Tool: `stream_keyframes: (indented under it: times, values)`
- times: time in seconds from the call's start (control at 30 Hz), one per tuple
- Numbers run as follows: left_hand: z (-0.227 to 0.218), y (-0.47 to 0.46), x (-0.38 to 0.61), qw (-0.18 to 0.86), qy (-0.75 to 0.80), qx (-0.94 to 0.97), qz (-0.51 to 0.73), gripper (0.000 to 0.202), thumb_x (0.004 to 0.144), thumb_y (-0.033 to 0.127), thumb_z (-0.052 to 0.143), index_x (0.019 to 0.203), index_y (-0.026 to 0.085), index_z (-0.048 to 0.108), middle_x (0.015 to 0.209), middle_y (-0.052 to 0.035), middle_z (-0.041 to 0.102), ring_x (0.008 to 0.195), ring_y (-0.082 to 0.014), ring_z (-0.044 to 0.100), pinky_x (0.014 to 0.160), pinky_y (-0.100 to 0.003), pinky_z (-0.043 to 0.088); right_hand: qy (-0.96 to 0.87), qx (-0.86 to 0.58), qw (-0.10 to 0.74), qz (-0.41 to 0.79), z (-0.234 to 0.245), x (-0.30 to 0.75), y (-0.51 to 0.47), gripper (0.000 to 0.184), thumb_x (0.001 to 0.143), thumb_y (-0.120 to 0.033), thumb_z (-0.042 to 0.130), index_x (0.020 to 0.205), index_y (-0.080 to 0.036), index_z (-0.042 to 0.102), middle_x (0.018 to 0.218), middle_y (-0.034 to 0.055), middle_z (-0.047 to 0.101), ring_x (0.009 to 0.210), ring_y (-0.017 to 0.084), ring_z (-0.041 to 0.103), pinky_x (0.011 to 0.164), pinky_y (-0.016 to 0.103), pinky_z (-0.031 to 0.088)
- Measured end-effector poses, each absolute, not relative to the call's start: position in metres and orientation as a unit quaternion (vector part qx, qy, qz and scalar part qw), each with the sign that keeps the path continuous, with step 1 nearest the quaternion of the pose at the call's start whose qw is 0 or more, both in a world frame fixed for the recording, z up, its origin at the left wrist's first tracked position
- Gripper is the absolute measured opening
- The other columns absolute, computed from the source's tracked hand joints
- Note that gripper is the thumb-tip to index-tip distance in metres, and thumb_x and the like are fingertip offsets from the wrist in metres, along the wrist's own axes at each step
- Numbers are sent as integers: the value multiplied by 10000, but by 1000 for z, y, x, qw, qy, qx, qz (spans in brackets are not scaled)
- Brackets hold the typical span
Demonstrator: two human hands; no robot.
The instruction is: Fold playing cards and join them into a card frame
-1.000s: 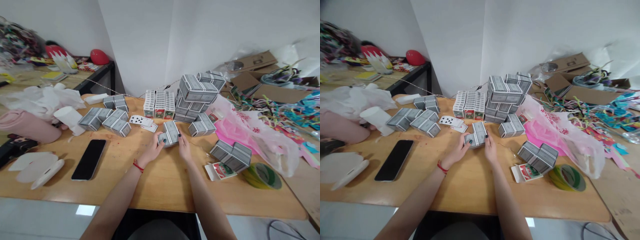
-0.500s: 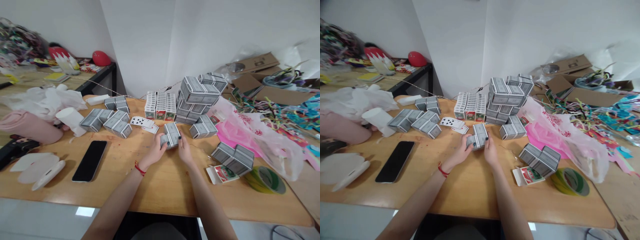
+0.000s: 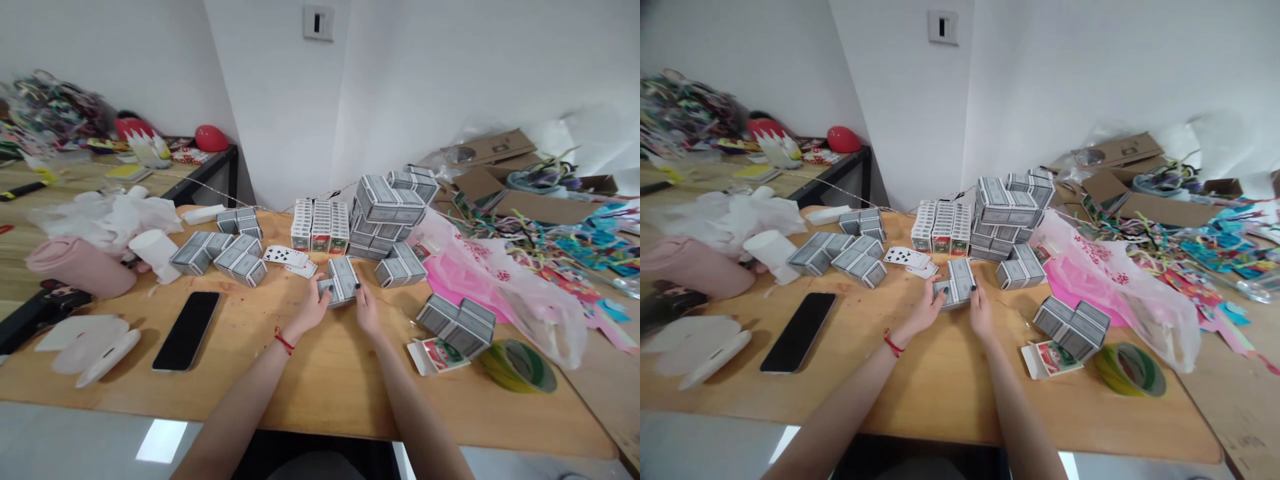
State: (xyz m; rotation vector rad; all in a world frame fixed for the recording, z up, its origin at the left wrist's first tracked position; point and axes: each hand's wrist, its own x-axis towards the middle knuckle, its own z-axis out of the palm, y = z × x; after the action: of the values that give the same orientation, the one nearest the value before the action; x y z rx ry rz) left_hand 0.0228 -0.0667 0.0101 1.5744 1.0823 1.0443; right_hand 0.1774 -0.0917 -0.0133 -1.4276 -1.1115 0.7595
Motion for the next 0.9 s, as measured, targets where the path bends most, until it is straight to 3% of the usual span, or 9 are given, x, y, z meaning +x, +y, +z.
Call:
stream_keyframes:
  times: [0.17, 0.3, 0.5, 0.6, 0.73, 0.9]
  values:
    - [15, -78, 16, 487, 432, 636, 415, 449, 765, 277, 514, 1168, 187, 336, 1160, -100, 433, 1043, -198, 457, 894, -359, 378, -433, -574, 582, 380, -11, 183, -97, 455, 746, -475, 500, 1110, -210, 569, 1205, 46, 543, 1160, 236, 442, 1003, 415, 295]
    - [19, -90, 10, 483, 409, 662, 402, 664, 608, 247, 683, 1173, 203, 337, 1146, -87, 447, 1038, -215, 461, 876, -352, 389, -403, -556, 579, 440, -11, 187, -100, 383, 717, -432, 556, 1040, -233, 614, 1146, 20, 588, 1112, 235, 485, 977, 406, 327]
    - [27, -90, -6, 507, 392, 679, 358, 618, 567, 174, 688, 1109, 201, 394, 1037, -51, 485, 921, -184, 490, 775, -309, 418, -331, -513, 570, 550, -8, 192, -97, 417, 667, -404, 609, 1046, -230, 605, 1082, 27, 623, 964, 244, 572, 797, 377, 455]
    - [31, -91, -16, 529, 380, 676, 347, 606, 554, 183, 696, 1084, 199, 404, 988, -31, 486, 847, -159, 490, 718, -276, 414, -304, -457, 581, 601, -5, 192, -96, 374, 667, -385, 620, 1010, -235, 611, 1044, 24, 639, 935, 216, 592, 793, 333, 461]
    - [32, -97, -21, 531, 363, 677, 358, 590, 564, 172, 683, 1082, 198, 401, 1024, -42, 474, 888, -172, 482, 749, -285, 402, -298, -427, 583, 624, -4, 189, -97, 336, 664, -373, 631, 970, -235, 611, 1032, 20, 639, 942, 200, 590, 821, 314, 452]
    - [38, -96, -20, 489, 357, 709, 361, 593, 520, 132, 678, 1063, 201, 449, 1098, -64, 451, 1007, -231, 441, 844, -343, 365, -293, -429, 570, 636, -4, 183, -98, 467, 658, -386, 630, 1097, -267, 525, 1007, 17, 643, 884, 217, 609, 714, 337, 484]
